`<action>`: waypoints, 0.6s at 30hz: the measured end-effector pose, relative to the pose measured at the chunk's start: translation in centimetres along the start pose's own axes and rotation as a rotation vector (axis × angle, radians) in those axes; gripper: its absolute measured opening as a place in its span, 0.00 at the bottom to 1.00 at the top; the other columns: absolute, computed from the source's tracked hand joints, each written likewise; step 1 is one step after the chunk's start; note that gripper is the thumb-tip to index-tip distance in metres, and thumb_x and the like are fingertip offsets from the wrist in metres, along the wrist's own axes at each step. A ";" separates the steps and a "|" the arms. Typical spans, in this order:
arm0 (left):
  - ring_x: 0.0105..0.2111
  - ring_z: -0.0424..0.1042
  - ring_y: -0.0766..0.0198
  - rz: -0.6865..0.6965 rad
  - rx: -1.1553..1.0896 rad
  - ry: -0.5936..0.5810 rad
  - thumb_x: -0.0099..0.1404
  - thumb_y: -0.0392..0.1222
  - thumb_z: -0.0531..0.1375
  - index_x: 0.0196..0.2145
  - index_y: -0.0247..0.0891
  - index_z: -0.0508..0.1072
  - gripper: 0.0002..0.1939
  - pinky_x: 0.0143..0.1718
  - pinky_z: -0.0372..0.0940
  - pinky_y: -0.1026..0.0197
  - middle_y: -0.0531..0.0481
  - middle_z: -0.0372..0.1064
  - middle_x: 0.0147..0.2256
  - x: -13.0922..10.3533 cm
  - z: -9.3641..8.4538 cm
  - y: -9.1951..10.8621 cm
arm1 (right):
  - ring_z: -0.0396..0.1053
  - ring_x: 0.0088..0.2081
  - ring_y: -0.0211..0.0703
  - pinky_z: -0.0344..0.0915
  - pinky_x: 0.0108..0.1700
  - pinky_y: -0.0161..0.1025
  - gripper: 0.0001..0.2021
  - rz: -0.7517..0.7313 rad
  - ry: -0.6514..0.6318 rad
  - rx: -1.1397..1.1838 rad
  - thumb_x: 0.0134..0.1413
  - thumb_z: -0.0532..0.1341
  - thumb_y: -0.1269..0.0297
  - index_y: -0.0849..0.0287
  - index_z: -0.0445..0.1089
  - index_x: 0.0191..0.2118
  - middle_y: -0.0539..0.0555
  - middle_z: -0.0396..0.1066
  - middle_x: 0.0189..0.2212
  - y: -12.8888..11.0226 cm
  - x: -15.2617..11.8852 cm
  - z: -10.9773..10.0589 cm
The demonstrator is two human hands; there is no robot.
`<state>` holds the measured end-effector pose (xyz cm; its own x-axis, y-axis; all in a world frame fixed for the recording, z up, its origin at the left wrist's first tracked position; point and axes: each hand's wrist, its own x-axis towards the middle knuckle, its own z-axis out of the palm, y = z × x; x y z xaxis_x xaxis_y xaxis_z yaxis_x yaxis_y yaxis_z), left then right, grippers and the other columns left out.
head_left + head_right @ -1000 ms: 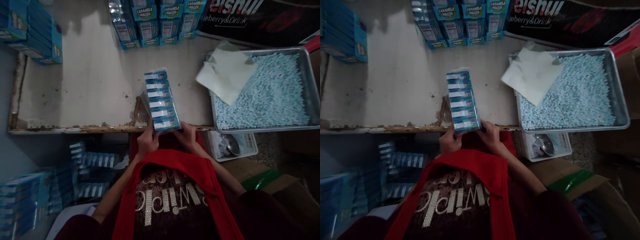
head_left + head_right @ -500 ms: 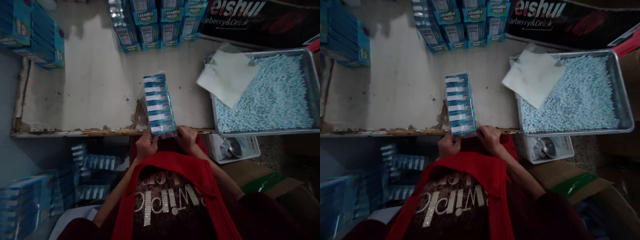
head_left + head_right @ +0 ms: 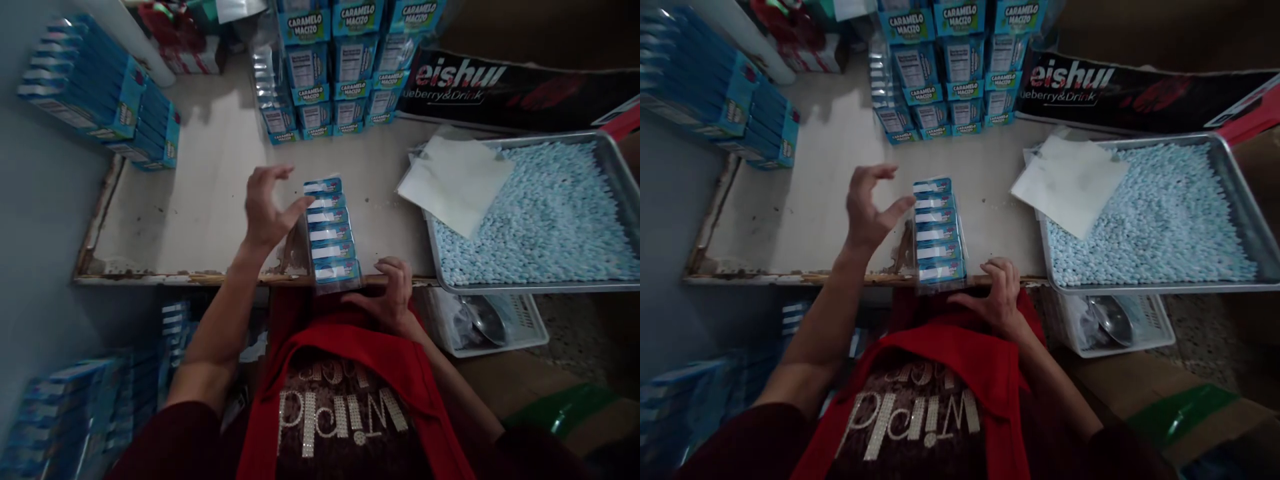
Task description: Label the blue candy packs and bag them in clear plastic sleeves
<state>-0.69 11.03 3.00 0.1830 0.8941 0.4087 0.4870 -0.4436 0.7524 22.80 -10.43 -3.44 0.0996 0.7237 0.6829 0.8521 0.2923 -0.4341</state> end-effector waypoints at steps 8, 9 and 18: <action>0.31 0.74 0.60 0.003 0.016 -0.377 0.68 0.49 0.69 0.29 0.38 0.80 0.14 0.39 0.67 0.57 0.50 0.77 0.26 7.7 7.0 -1.3 | 0.80 0.62 0.50 0.70 0.64 0.48 0.14 -0.396 -0.218 0.018 0.73 0.65 0.62 0.53 0.76 0.59 0.56 0.85 0.55 -1.6 5.0 -0.2; 0.30 0.74 0.61 0.017 0.013 -0.385 0.69 0.48 0.68 0.28 0.38 0.80 0.15 0.37 0.66 0.57 0.51 0.76 0.25 8.1 6.9 -1.5 | 0.80 0.61 0.49 0.70 0.62 0.47 0.13 -0.382 -0.208 0.024 0.73 0.65 0.62 0.53 0.77 0.59 0.55 0.85 0.55 -1.6 5.1 0.0; 0.38 0.78 0.62 0.007 -0.300 -0.345 0.73 0.64 0.66 0.47 0.37 0.79 0.25 0.46 0.71 0.56 0.50 0.76 0.33 13.1 1.6 -4.4 | 0.81 0.61 0.50 0.69 0.60 0.48 0.13 -0.321 -0.191 0.075 0.74 0.64 0.63 0.55 0.78 0.59 0.56 0.86 0.55 -1.5 4.4 0.1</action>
<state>0.91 24.76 4.23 0.4838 0.8365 0.2571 0.2251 -0.4029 0.8872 21.86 -7.64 0.13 -0.2699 0.6894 0.6722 0.7839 0.5627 -0.2624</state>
